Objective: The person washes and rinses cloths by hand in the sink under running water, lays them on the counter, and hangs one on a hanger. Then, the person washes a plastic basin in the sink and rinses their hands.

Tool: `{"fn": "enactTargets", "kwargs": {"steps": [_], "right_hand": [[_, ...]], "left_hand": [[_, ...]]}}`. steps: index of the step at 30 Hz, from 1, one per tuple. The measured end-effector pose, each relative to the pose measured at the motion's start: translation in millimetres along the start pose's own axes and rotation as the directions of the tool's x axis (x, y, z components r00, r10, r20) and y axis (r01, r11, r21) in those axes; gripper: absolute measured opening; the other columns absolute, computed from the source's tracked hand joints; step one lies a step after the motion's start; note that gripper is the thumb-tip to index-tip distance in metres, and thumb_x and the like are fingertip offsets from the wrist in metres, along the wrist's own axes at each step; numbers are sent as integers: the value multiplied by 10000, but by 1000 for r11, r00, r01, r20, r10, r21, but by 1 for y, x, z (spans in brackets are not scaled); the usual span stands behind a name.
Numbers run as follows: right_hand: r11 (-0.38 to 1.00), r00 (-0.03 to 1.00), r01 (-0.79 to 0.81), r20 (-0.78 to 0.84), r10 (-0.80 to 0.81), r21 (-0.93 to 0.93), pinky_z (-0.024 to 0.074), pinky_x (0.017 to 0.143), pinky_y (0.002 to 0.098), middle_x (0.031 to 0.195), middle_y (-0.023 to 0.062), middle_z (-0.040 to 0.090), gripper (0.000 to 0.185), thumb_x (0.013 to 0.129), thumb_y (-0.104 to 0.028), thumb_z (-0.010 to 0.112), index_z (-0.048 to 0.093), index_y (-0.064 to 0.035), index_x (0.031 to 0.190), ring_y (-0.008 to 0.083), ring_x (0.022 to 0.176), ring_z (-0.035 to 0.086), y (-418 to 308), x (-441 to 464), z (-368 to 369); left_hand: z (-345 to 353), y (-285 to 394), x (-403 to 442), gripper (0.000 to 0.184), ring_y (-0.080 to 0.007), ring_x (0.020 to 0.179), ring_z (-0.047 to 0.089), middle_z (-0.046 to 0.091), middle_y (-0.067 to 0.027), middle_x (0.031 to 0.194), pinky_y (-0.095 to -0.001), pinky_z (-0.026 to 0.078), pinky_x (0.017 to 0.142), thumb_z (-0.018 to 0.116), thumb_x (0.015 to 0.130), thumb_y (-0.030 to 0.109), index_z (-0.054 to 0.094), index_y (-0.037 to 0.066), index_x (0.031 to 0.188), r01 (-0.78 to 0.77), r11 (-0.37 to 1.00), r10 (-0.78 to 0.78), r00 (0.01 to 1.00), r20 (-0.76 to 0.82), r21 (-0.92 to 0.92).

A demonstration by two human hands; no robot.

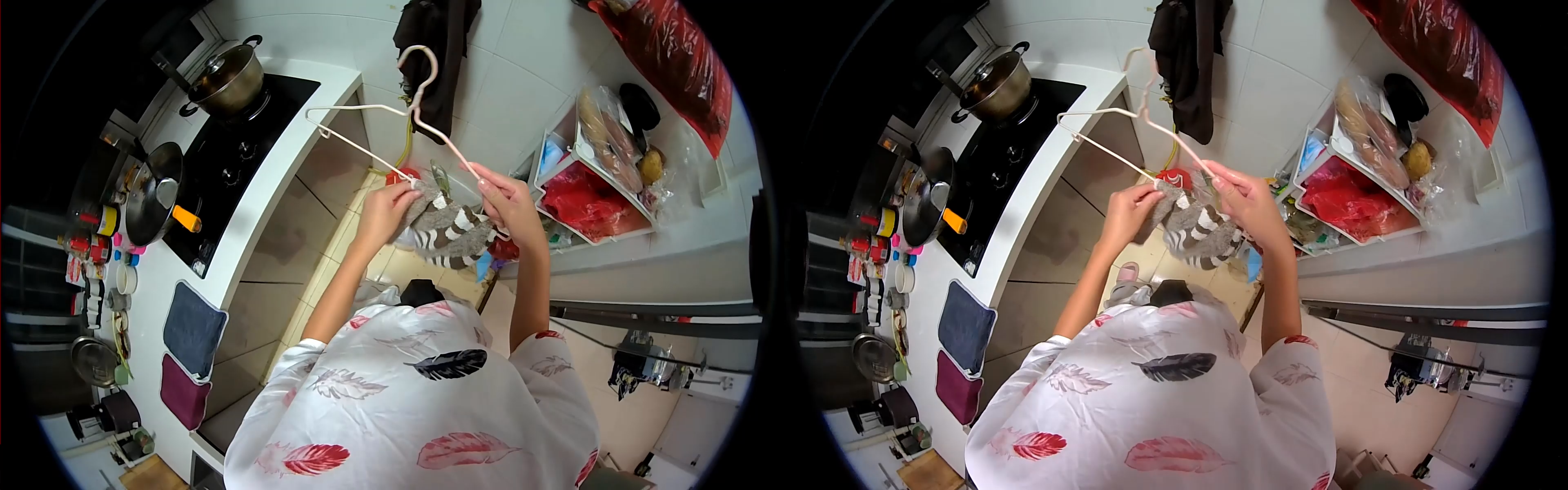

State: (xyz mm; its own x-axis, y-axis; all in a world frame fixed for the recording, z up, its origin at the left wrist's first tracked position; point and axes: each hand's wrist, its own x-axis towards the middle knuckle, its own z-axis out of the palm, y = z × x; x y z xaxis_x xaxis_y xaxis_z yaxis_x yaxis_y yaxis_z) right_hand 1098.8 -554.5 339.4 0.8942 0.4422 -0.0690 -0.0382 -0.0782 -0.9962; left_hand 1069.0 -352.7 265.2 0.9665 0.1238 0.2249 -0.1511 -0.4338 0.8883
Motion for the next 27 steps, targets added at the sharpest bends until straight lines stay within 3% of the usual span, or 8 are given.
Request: {"fn": "enactTargets", "kwargs": {"steps": [5, 8, 13, 15, 17, 21, 25, 27], "right_hand": [[998, 998, 1, -56, 3, 70, 152, 325, 168, 456, -77, 235, 341, 868, -163, 409, 432, -19, 1177, 10, 357, 190, 19, -6, -28], [938, 999, 4, -48, 13, 346, 142, 341, 168, 485, -83, 247, 341, 870, -150, 406, 421, 5, 1174, 15, 378, 190, 24, -13, -41], [911, 998, 57, -13, -57, 408, 140, 343, 174, 483, -80, 249, 323, 867, -140, 407, 441, 40, 1134, 14, 380, 190, 14, -15, -37], [909, 998, 58, -13, -57, 413, 139, 345, 175, 482, -79, 253, 317, 866, -140, 410, 451, 48, 1117, 13, 381, 193, 9, -14, -31], [937, 993, 112, 5, -121, 331, 137, 354, 173, 492, -89, 256, 301, 861, -153, 423, 484, 28, 1093, 9, 386, 196, 7, -12, -27], [981, 996, 80, 31, -87, 176, 143, 366, 168, 505, -100, 261, 286, 857, -171, 431, 515, -5, 1074, 3, 400, 205, 6, -6, -16], [990, 996, -7, 91, -6, 143, 176, 398, 160, 526, -105, 274, 284, 859, -191, 433, 529, -39, 1079, 0, 440, 231, 16, 6, 3], [997, 996, -11, 85, 5, 70, 154, 371, 170, 502, -98, 245, 284, 863, -154, 415, 502, -7, 1090, 6, 412, 203, 29, 15, 14]], "left_hand": [[-44, 5, 4, 192, -97, 731, 533, 609, -69, 808, -225, 425, 654, 543, 795, 136, 595, -30, 876, 34, 976, -86, 967, -240, -214], [-85, 7, 13, 152, -59, 718, 489, 547, -4, 773, -183, 393, 652, 533, 812, 114, 573, -20, 871, -34, 969, -68, 914, -400, -243], [-119, -13, 24, 128, -66, 684, 444, 494, 9, 776, -175, 362, 627, 548, 798, 106, 578, -9, 848, -54, 990, -34, 807, -590, -130], [-129, -20, 25, 130, -76, 698, 434, 476, 7, 805, -188, 357, 645, 521, 790, 103, 559, 12, 874, -82, 996, 45, 841, -540, -45], [-135, -26, 23, 168, -83, 733, 438, 475, 7, 832, -194, 348, 675, 478, 767, 102, 534, 49, 916, 1, 842, -144, 964, -223, -540], [-103, 16, 17, 185, -53, 705, 472, 528, 26, 775, -181, 376, 644, 514, 812, 196, 536, 38, 905, 363, 841, -343, 931, 125, -402], [-70, 36, 24, 200, -20, 681, 436, 518, 27, 771, -172, 377, 612, 480, 852, 197, 521, 12, 917, 179, 919, -112, 973, 201, -352], [-62, 64, 22, 201, -20, 690, 424, 510, 32, 778, -174, 375, 622, 481, 852, 191, 509, 9, 932, 274, 856, -117, 929, 352, -438]]}}
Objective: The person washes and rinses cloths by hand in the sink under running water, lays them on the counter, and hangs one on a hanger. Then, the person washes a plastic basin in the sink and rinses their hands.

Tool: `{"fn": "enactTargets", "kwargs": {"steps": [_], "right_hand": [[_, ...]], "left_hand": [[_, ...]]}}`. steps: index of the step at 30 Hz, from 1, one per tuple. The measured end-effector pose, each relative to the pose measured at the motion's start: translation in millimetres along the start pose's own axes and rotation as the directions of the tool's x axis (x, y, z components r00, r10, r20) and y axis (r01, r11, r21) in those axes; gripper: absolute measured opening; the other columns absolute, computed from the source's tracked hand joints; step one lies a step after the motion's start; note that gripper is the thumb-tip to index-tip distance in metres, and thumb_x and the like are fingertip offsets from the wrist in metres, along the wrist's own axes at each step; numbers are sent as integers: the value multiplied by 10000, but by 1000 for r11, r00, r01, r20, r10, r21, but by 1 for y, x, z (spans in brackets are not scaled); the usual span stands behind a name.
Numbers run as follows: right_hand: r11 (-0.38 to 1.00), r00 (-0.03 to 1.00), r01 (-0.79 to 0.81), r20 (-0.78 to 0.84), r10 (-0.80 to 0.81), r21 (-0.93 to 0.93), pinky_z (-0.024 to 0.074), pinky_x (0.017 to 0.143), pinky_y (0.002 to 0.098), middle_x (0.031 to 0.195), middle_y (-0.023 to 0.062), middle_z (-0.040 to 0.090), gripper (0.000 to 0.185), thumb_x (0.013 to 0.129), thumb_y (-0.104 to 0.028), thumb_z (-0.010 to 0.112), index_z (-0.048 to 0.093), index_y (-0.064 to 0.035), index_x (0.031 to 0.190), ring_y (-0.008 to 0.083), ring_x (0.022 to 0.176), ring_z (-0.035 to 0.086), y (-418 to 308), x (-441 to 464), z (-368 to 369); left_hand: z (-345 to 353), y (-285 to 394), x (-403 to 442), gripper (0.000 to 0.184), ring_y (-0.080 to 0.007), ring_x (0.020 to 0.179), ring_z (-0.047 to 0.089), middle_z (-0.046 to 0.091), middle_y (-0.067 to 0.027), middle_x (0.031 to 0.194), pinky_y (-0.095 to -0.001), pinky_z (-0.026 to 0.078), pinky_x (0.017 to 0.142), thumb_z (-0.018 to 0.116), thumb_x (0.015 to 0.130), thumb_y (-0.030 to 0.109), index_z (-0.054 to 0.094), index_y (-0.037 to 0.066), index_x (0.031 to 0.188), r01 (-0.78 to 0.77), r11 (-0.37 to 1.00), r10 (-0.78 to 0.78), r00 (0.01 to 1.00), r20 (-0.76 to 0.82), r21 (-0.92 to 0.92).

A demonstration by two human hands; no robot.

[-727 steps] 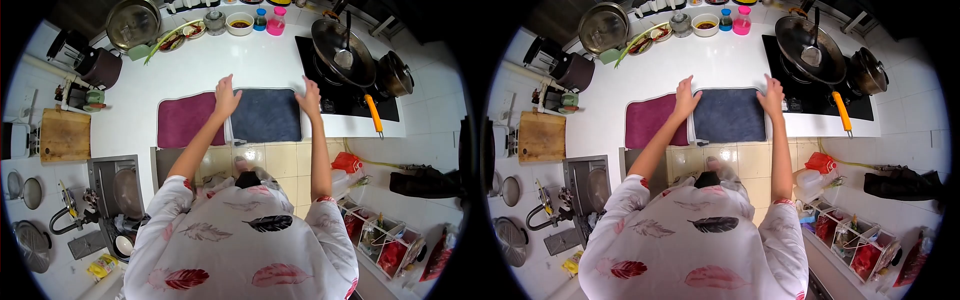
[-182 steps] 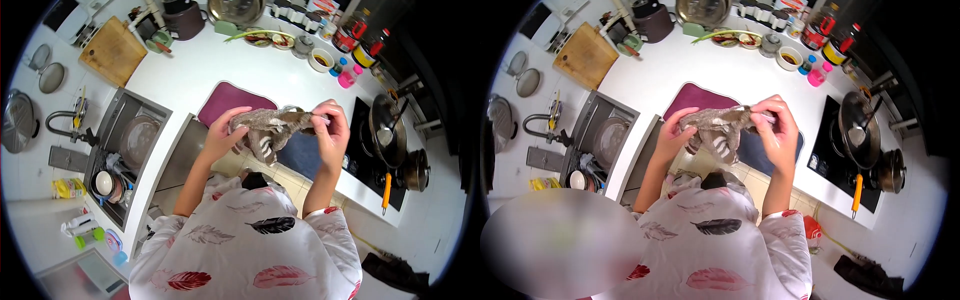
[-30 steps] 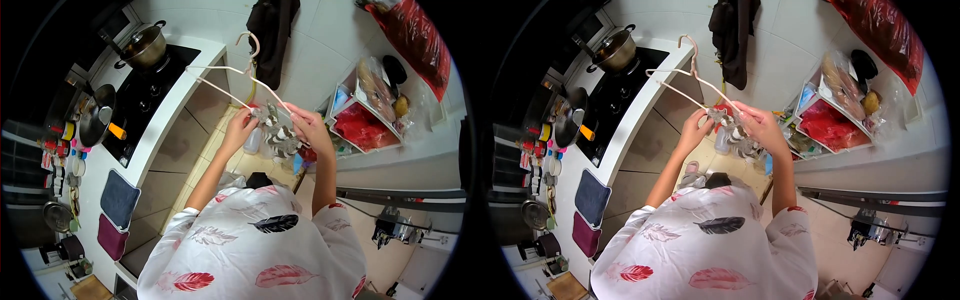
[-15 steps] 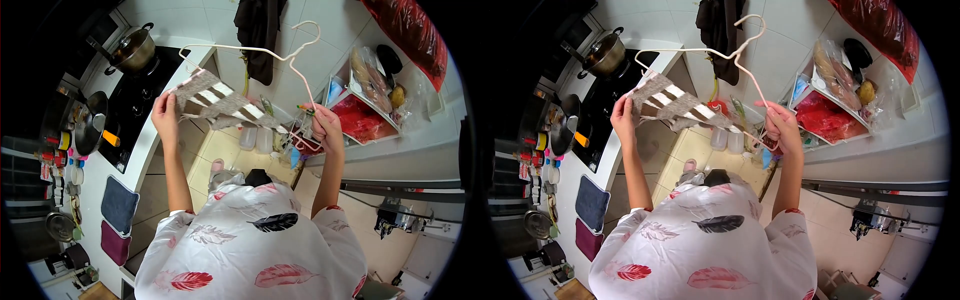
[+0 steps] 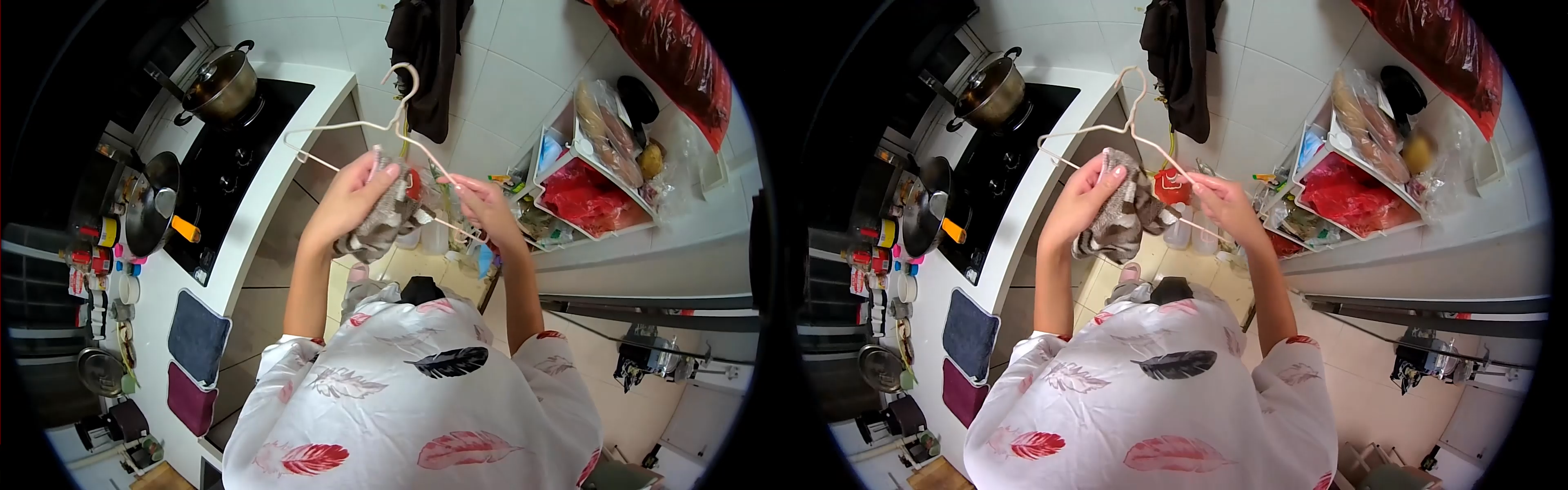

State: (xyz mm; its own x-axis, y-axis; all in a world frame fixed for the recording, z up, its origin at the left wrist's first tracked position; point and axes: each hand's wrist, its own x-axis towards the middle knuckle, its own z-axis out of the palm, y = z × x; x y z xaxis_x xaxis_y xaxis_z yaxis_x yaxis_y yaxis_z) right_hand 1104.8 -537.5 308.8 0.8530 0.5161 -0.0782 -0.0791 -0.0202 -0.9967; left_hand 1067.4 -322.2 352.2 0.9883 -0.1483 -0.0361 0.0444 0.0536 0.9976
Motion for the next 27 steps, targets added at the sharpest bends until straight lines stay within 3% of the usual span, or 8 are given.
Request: {"fn": "enactTargets", "kwargs": {"steps": [5, 7, 10, 14, 18, 20, 23, 27], "right_hand": [[992, 998, -35, 50, 30, 121, 148, 372, 175, 497, -93, 234, 294, 868, -176, 415, 493, 0, 1090, 10, 413, 199, 19, 12, -2], [940, 981, -42, 191, -25, 338, 148, 368, 177, 491, -88, 242, 298, 866, -182, 420, 482, 11, 1084, 13, 404, 204, 25, 14, -14], [953, 981, -38, 190, -21, 300, 153, 364, 179, 486, -78, 256, 290, 868, -169, 417, 475, 23, 1078, 15, 395, 213, 12, -1, -33], [958, 988, 55, 121, -92, 282, 152, 377, 171, 509, -93, 224, 299, 854, -180, 444, 494, 28, 1063, 14, 413, 208, 10, -9, -49], [959, 999, 17, 21, -24, 284, 144, 373, 173, 497, -91, 232, 281, 852, -171, 445, 514, 26, 1040, 10, 408, 205, 3, -16, -40], [962, 999, 39, -13, -37, 271, 144, 372, 172, 493, -91, 235, 275, 853, -165, 439, 516, 18, 1043, 10, 403, 204, 4, -16, -38], [970, 996, 53, -86, -33, 237, 156, 365, 172, 482, -83, 253, 268, 859, -153, 425, 509, 16, 1050, 13, 392, 209, 9, -23, -41], [997, 952, 5, -305, 17, 74, 165, 361, 172, 469, -77, 283, 248, 863, -156, 422, 531, 1, 1021, 12, 385, 214, 8, -48, -33]], "left_hand": [[-1, 41, -18, 209, -43, 793, 471, 526, 3, 900, -195, 396, 698, 482, 846, 140, 479, 16, 1016, -174, 981, 175, 984, 6, -80], [-19, 32, -14, 213, -47, 750, 486, 543, 3, 863, -200, 405, 664, 489, 842, 142, 490, 8, 1008, -174, 984, 178, 970, -163, 38], [-55, 9, -12, 174, -40, 680, 471, 549, 16, 766, -192, 397, 608, 503, 837, 157, 543, -3, 895, -70, 941, 173, 940, -293, 331], [-79, -14, -23, 216, -35, 624, 427, 534, 28, 701, -174, 369, 580, 500, 843, 192, 564, -15, 839, 80, 973, 4, 932, -363, 215], [-80, -28, -21, 233, -20, 675, 431, 522, 45, 755, -157, 346, 597, 499, 843, 211, 568, -12, 845, 0, 953, 124, 912, -390, 302], [-80, -35, -15, 218, -33, 717, 455, 533, 35, 797, -168, 356, 630, 510, 836, 204, 574, -2, 869, -72, 974, 153, 907, -393, 213], [-67, -34, -6, 222, -55, 742, 491, 567, 4, 837, -178, 386, 664, 533, 820, 190, 569, 1, 932, -96, 982, 17, 899, -439, -160], [-78, -63, 19, 216, -43, 717, 486, 564, 11, 794, -166, 382, 650, 540, 817, 194, 579, 0, 903, -90, 995, 102, 854, -511, 48]]}}
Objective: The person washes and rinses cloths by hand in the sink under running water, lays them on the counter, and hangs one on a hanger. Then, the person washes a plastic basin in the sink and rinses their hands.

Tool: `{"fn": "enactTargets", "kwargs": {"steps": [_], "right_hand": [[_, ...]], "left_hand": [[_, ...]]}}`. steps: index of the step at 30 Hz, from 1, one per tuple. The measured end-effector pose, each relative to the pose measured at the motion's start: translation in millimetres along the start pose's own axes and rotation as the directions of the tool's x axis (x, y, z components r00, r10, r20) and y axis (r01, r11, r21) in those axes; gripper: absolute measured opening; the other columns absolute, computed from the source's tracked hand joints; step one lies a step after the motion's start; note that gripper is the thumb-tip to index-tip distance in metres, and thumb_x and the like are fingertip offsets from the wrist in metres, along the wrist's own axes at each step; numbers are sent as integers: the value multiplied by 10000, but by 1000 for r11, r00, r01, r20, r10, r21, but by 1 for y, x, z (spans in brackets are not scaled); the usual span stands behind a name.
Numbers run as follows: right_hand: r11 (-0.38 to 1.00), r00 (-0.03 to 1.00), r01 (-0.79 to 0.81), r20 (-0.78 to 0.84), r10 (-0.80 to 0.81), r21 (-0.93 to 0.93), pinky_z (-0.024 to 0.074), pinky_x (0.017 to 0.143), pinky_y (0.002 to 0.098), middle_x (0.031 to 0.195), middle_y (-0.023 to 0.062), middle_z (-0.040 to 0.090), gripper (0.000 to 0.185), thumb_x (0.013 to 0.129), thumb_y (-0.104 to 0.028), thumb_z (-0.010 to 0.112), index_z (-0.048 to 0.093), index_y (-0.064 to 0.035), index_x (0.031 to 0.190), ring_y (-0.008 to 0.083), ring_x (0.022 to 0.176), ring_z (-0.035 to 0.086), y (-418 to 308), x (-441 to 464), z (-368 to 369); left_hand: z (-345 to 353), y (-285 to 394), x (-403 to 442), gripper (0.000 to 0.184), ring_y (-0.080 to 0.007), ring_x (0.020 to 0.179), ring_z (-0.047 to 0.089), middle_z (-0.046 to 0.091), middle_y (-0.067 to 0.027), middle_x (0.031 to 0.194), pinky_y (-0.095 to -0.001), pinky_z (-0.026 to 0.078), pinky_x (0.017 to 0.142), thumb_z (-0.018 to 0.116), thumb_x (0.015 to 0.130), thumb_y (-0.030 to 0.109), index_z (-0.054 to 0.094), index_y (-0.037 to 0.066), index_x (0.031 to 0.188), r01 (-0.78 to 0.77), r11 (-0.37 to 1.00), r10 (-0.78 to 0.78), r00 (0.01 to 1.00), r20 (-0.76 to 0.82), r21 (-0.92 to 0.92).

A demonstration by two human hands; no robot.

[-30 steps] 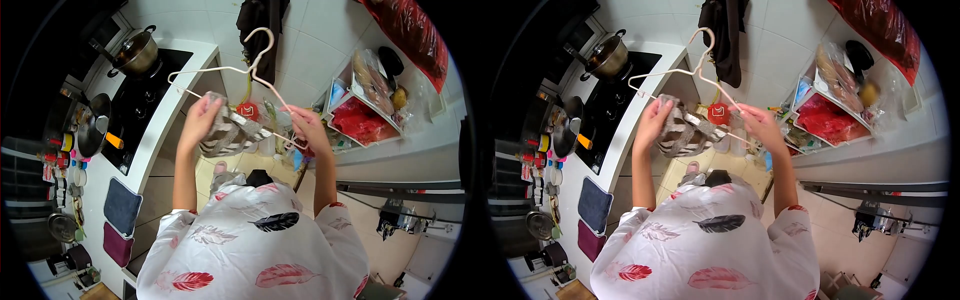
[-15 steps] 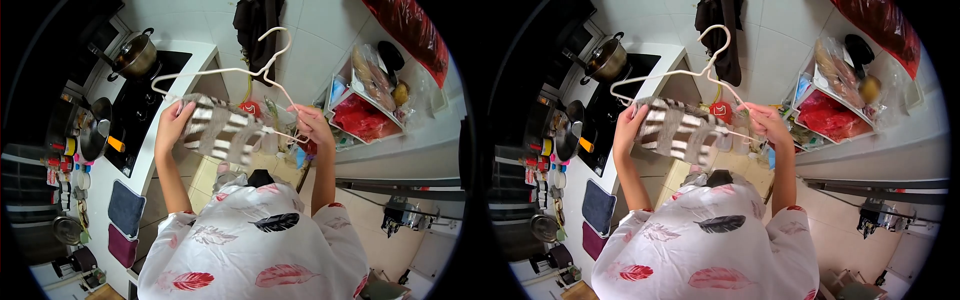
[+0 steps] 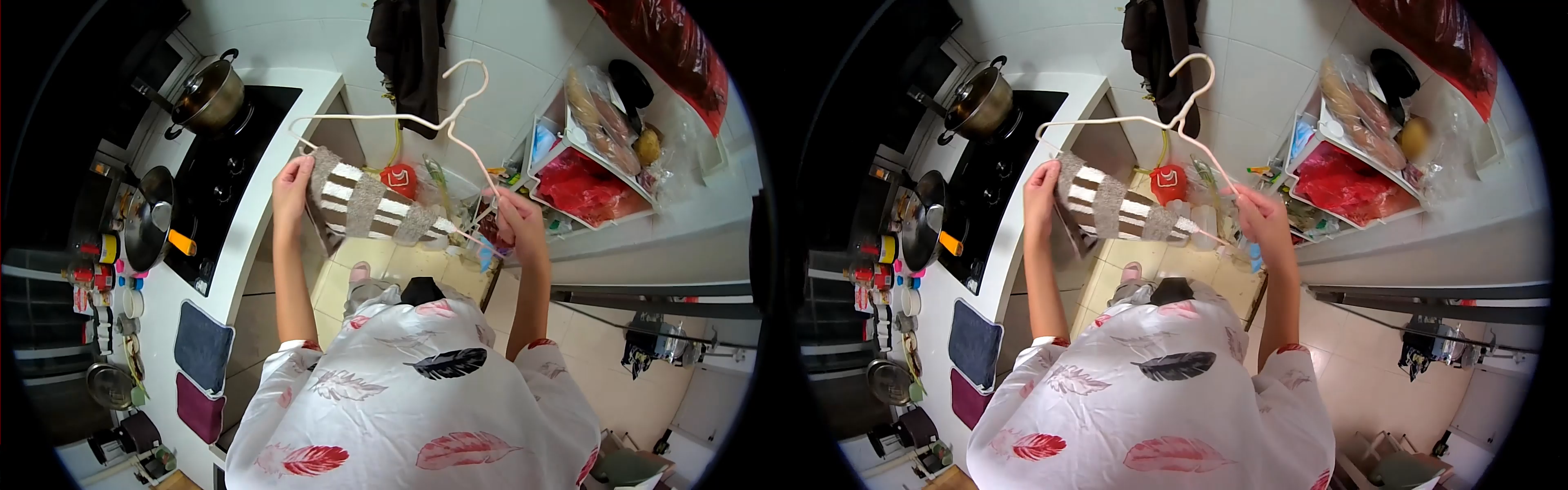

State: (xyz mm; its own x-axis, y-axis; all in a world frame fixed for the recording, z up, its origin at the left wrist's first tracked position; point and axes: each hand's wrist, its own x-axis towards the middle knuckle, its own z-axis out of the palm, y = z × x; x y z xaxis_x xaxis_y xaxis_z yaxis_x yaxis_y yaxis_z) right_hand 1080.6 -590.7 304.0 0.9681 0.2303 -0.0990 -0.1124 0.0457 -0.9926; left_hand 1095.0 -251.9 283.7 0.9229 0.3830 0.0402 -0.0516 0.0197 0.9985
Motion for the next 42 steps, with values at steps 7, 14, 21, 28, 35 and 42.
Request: {"fn": "enactTargets", "kwargs": {"steps": [7, 14, 21, 28, 35, 42], "right_hand": [[992, 916, 14, -400, 39, 128, 158, 349, 171, 478, -86, 306, 215, 852, -154, 454, 577, -14, 960, -7, 379, 230, 40, -38, -14], [997, 811, 25, -585, 19, 67, 154, 355, 167, 489, -88, 287, 233, 859, -180, 456, 555, -19, 996, -6, 401, 218, 31, -46, -20], [995, 780, 88, -618, -95, -42, 167, 354, 173, 485, -78, 297, 237, 866, -181, 446, 563, -23, 999, 1, 404, 237, 52, -25, -10], [998, 725, 15, -688, 35, 67, 232, 382, 172, 513, -67, 341, 237, 862, -156, 437, 562, -1, 990, 11, 424, 272, 58, -35, -17], [974, 730, 42, -673, 122, 222, 206, 356, 174, 502, -57, 362, 233, 861, -179, 450, 558, -12, 982, 11, 406, 271, 55, -33, -17], [992, 732, -116, -679, 58, -39, 366, 512, 227, 681, 34, 486, 317, 831, -178, 481, 467, -4, 1096, 111, 577, 457, 94, -14, -16]], "left_hand": [[60, -82, 17, 218, -56, 763, 477, 543, 22, 843, -191, 375, 702, 478, 850, 222, 551, 42, 949, 204, 950, -137, 953, 272, -237], [124, -104, 56, 216, -75, 757, 494, 561, 5, 828, -202, 388, 693, 494, 834, 186, 560, 10, 940, 50, 998, -59, 943, 328, 36], [183, -152, 76, 220, -119, 804, 527, 578, -34, 885, -229, 409, 708, 471, 792, 86, 543, 24, 991, -84, 936, -140, 804, 578, 343], [195, -159, 42, 167, -95, 664, 514, 569, -23, 744, -212, 405, 618, 426, 754, 64, 556, 16, 847, 157, 942, -329, 609, 722, 297], [209, -164, 32, 207, -71, 724, 532, 575, 0, 841, -181, 410, 612, 419, 817, 101, 512, 52, 996, 248, 889, -457, 422, 783, 385], [202, -171, 18, 189, -93, 670, 543, 592, -36, 794, -197, 432, 599, 413, 816, 86, 544, 23, 936, 234, 897, -441, 415, 795, 375]]}}
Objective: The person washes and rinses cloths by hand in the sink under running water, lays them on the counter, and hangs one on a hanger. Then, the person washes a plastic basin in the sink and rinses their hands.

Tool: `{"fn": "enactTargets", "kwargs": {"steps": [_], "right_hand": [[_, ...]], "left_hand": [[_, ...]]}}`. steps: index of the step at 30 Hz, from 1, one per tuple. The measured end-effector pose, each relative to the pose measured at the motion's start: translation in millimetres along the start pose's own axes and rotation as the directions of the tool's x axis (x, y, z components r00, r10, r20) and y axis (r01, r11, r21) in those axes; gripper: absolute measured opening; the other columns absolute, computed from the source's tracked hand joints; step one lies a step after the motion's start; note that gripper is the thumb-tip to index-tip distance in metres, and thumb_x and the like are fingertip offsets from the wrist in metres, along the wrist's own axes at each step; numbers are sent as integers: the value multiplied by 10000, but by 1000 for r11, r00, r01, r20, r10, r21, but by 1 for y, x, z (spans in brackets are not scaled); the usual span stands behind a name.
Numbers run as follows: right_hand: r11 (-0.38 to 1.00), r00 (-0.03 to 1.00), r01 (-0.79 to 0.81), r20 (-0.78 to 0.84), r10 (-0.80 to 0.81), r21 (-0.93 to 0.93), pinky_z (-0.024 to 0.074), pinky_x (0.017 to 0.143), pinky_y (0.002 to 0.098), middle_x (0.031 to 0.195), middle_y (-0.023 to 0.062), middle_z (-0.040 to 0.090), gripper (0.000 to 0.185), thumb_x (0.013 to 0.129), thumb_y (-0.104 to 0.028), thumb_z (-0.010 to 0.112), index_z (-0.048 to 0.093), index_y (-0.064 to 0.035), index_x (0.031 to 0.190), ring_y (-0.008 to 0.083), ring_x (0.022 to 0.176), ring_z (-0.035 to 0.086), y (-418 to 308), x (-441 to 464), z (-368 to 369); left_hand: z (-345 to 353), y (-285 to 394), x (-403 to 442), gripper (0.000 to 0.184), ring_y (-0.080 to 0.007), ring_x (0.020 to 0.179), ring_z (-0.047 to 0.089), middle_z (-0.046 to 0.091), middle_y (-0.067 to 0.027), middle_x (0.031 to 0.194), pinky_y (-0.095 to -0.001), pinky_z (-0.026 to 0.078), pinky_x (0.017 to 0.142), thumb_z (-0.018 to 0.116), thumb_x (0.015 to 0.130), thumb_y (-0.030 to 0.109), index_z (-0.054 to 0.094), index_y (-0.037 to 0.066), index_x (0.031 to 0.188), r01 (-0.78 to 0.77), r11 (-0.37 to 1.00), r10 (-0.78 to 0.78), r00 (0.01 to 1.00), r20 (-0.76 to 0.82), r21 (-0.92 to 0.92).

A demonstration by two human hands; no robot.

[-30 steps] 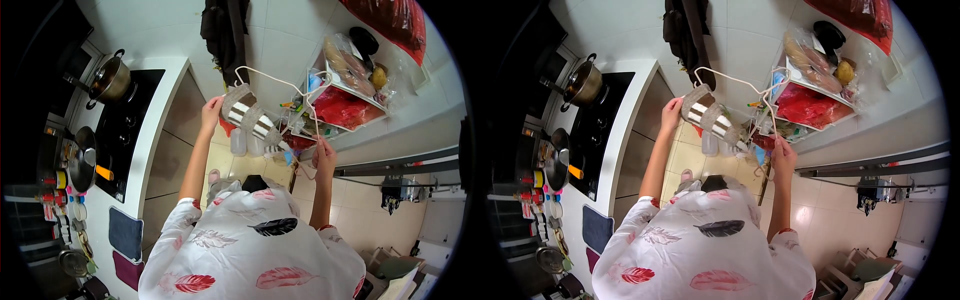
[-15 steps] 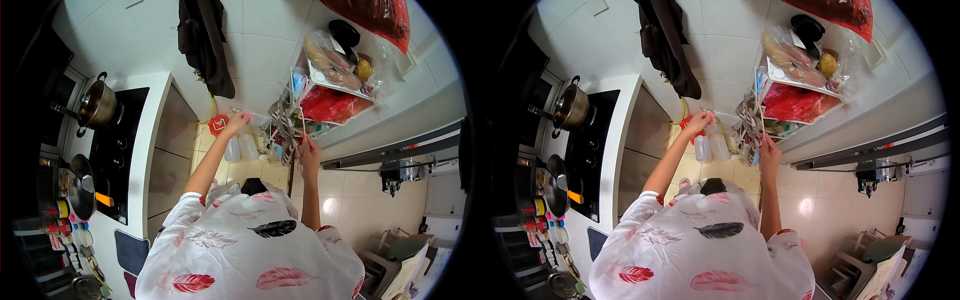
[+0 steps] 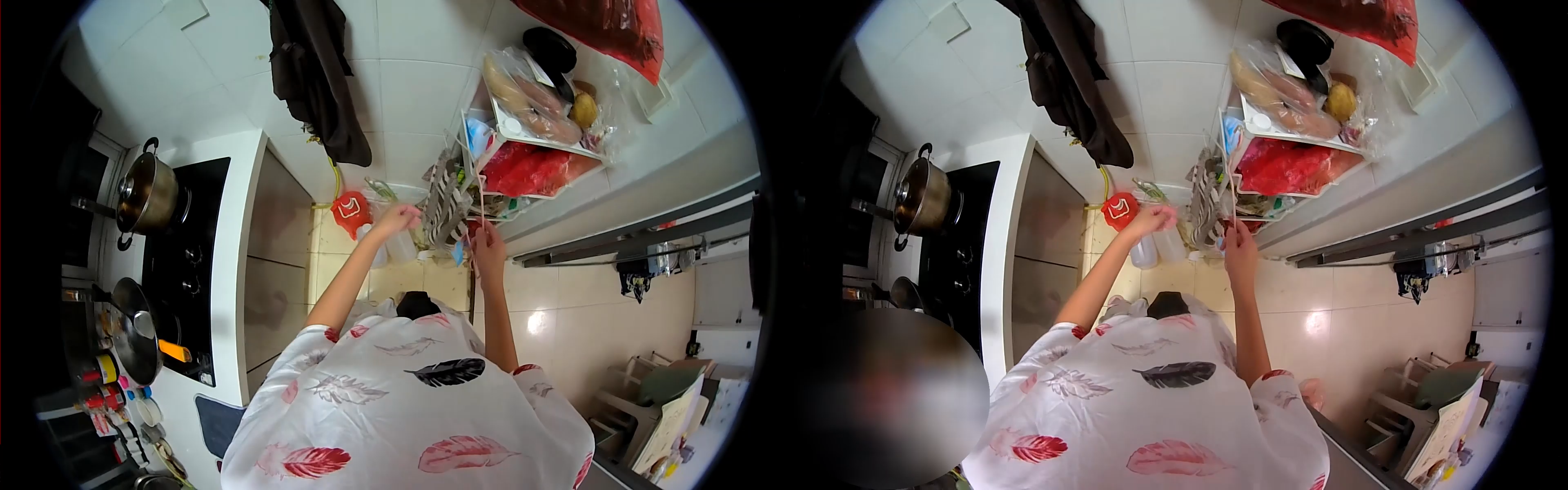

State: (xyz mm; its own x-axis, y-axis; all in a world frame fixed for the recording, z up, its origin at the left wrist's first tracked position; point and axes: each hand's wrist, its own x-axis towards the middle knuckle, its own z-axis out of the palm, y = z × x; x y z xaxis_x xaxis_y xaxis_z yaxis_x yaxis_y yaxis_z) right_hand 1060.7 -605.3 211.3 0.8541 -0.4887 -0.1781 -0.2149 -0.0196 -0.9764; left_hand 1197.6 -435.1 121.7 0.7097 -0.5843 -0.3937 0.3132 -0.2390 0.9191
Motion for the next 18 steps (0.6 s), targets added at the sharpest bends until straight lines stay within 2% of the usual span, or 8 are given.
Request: {"fn": "enactTargets", "kwargs": {"steps": [1, 2, 3, 4, 9, 11, 15, 18], "right_hand": [[1000, 1000, 2, 10, -2, -9, 366, 512, 227, 681, 34, 486, 317, 831, -178, 481, 467, -4, 1096, 111, 577, 457, 5, -1, -2], [835, 951, 167, -137, -276, -525, 364, 626, 284, 791, 82, 494, 350, 812, -149, 481, 435, -5, 1128, 180, 718, 463, -5, -11, 2], [409, 816, 171, -104, -568, -896, 363, 739, 341, 901, 130, 502, 392, 794, -119, 481, 404, -6, 1160, 249, 859, 469, -17, -20, 7], [496, 826, 218, -112, -552, -840, 288, 836, 399, 1044, 180, 446, 435, 748, -59, 488, 378, -11, 1166, 327, 986, 390, -32, -26, 9], [513, 706, 669, 242, -666, -537, 350, 775, 354, 986, 160, 465, 318, 740, -9, 490, 444, -10, 1054, 280, 887, 441, -38, -34, 63], [691, 652, 690, 601, -462, -217, 395, 677, 305, 869, 127, 516, 246, 724, 18, 499, 479, -7, 968, 238, 747, 495, -29, -40, 101], [797, 192, 604, 972, -137, -7, 419, 578, 313, 738, 114, 546, 175, 729, -24, 510, 499, -4, 903, 247, 615, 518, 17, -64, 161], [534, -140, 844, 983, 123, 53, 438, 583, 344, 756, 169, 576, 192, 751, -142, 509, 533, -9, 887, 310, 645, 554, 64, -105, 202]], "left_hand": [[-1, -13, 0, 189, -93, 670, 543, 592, -36, 794, -197, 432, 599, 413, 816, 86, 544, 23, 936, -2, 1000, 2, 1000, -8, -11], [-2, -32, -1, 198, -84, 692, 532, 580, -18, 812, -202, 429, 616, 428, 814, 99, 547, 35, 958, 20, 997, -20, 1000, 2, -77], [-2, -42, -9, 210, -74, 715, 521, 568, -1, 830, -206, 427, 633, 443, 811, 112, 550, 48, 979, 43, 988, -42, 999, 9, -146], [0, -53, -20, 210, -74, 715, 521, 568, -1, 830, -206, 427, 633, 443, 811, 112, 550, 48, 979, 42, 985, -45, 999, -13, -166], [14, -104, -97, 178, -64, 674, 524, 592, -10, 769, -212, 433, 601, 581, 746, 158, 604, 23, 859, -17, 963, -41, 977, -208, -270], [18, -113, -136, 181, -67, 664, 528, 593, -13, 752, -215, 435, 599, 595, 742, 168, 607, 17, 842, -50, 941, -70, 939, -337, -335], [23, -131, -233, 226, -84, 633, 545, 595, -32, 701, -216, 442, 597, 627, 732, 212, 610, 8, 828, -83, 904, -153, 853, -500, -418], [29, -139, -305, 197, -100, 636, 545, 592, -39, 688, -213, 442, 621, 592, 759, 193, 620, 17, 844, -125, 861, -317, 627, -712, -494]]}}
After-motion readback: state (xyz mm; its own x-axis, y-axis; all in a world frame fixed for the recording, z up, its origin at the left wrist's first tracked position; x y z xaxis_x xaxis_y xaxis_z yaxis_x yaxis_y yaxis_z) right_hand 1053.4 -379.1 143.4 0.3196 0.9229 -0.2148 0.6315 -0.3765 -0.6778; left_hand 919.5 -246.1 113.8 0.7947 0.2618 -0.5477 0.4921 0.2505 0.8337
